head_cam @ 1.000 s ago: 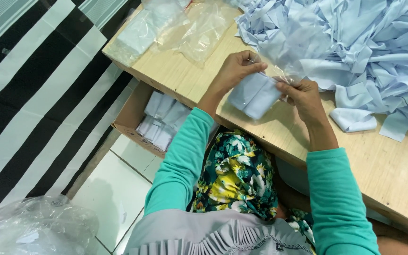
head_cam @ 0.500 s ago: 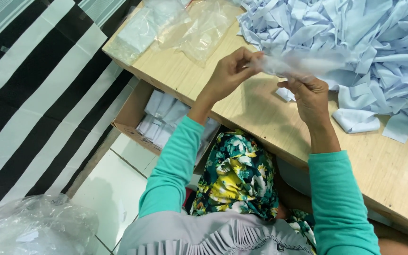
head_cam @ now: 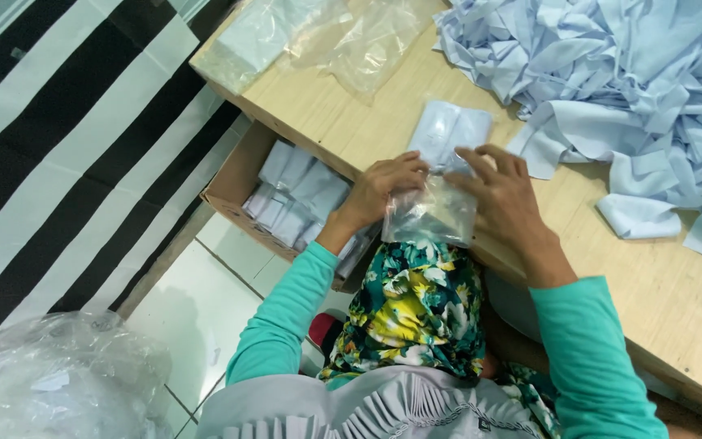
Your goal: The person folds light blue fabric face masks by hand on a wooden table, then places each folded mask into a small plastic bag. The person repeats this process for multiple masks, placing the packaged items into a cardboard box.
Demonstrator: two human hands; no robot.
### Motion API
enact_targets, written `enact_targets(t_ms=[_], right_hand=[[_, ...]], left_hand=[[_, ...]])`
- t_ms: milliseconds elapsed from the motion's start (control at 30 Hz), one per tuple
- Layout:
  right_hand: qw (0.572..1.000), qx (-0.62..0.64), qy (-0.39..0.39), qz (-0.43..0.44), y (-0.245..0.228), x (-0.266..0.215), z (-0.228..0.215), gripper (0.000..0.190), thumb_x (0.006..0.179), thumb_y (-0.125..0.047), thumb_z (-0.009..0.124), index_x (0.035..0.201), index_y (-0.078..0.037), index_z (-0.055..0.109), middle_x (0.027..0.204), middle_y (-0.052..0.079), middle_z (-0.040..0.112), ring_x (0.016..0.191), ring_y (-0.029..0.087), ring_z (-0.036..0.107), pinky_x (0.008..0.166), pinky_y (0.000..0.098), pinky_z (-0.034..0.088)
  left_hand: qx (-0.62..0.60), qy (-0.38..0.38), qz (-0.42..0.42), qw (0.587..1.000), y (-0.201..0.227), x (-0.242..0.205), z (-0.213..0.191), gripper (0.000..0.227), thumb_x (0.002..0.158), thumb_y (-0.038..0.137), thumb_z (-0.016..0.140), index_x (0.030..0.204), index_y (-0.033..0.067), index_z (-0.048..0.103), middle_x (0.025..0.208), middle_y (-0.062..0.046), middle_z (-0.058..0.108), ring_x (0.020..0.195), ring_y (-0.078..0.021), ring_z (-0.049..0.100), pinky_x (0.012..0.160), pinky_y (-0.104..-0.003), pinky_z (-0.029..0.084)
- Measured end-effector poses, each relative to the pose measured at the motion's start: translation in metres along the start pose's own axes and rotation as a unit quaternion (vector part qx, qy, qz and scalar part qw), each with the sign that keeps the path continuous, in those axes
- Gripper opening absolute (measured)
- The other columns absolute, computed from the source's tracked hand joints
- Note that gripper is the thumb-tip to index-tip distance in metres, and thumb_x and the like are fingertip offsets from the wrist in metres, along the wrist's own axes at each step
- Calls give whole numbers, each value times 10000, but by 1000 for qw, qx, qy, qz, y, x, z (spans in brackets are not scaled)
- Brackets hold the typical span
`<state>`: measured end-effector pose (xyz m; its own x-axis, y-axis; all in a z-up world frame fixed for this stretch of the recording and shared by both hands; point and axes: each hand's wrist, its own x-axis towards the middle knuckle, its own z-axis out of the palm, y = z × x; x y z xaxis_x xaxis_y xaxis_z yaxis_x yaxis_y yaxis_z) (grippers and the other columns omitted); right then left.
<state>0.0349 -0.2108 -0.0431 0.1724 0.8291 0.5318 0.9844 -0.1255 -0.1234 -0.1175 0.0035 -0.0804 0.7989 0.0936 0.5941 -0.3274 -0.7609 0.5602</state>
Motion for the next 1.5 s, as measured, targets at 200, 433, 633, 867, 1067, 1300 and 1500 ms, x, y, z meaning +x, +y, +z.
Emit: enact_targets(t_ms=[200, 433, 633, 867, 1067, 1300, 1500], right_hand=[[991, 117, -44, 57, -27, -17, -6, 365, 943, -162, 627, 1290, -183, 737, 1380, 33, 698, 1365, 255, 566, 1110, 462, 407], [960, 207, -45, 183, -4, -33, 18, 329, 1097, -388, 587, 950, -164, 779, 927, 35, 767, 1102, 261, 700, 1073, 445, 451], [890, 287, -74, 346, -26, -9, -13, 442, 1166, -489, 485, 986, -211, 779, 852, 56, 721, 891, 266, 686, 858, 433, 529], [837, 395, 63, 373, -24, -6, -13, 194, 1151, -121, 562, 1322, -32, 574, 796, 112, 627, 641, 197, 599, 582, 344, 506], [965, 157, 156, 138, -21, -7, -4, 452, 1077, -132, 677, 1488, -25, 522, 1199, 196, 572, 1018, 323, 570, 839, 421, 451], [994, -69, 54, -70, -58, 8, -25, 311, 1039, -231, 750, 1324, -107, 737, 1457, 176, 580, 1301, 388, 534, 1069, 509, 352], [948, -301, 44, -98, -65, 8, -11, 446, 1136, -547, 861, 1335, -164, 751, 1632, 88, 570, 1556, 321, 388, 1244, 487, 250]], left_hand=[[-62, 22, -49, 997, -4, -11, 0, 85, 937, 232, 784, 1022, 238, 789, 1129, 25, 787, 1233, -180, 676, 1075, -334, 464], [-129, 63, -143, 979, 7, -11, -8, 114, 992, 260, 709, 1018, 178, 784, 945, -51, 806, 995, -275, 761, 975, -385, 521], [-189, 139, -217, 948, 25, 7, 14, 219, 1058, 272, 628, 994, 146, 795, 674, -36, 757, 710, -181, 772, 702, -298, 601], [-161, 177, -315, 919, 29, 18, 27, 239, 1049, 298, 617, 1028, 93, 739, 540, -77, 674, 476, -176, 697, 472, -284, 573], [-119, 157, -339, 920, 30, 22, 26, 242, 1039, 203, 606, 1263, 125, 654, 559, -75, 673, 503, -208, 702, 521, -325, 582], [-141, 69, -476, 865, 26, 40, 15, 399, 947, 348, 563, 1344, 317, 593, 839, -27, 797, 620, -203, 769, 725, -347, 593], [-165, 35, -517, 839, 13, 40, 6, 472, 843, 336, 629, 1313, 335, 673, 1042, -55, 825, 895, -236, 777, 805, -347, 558]])
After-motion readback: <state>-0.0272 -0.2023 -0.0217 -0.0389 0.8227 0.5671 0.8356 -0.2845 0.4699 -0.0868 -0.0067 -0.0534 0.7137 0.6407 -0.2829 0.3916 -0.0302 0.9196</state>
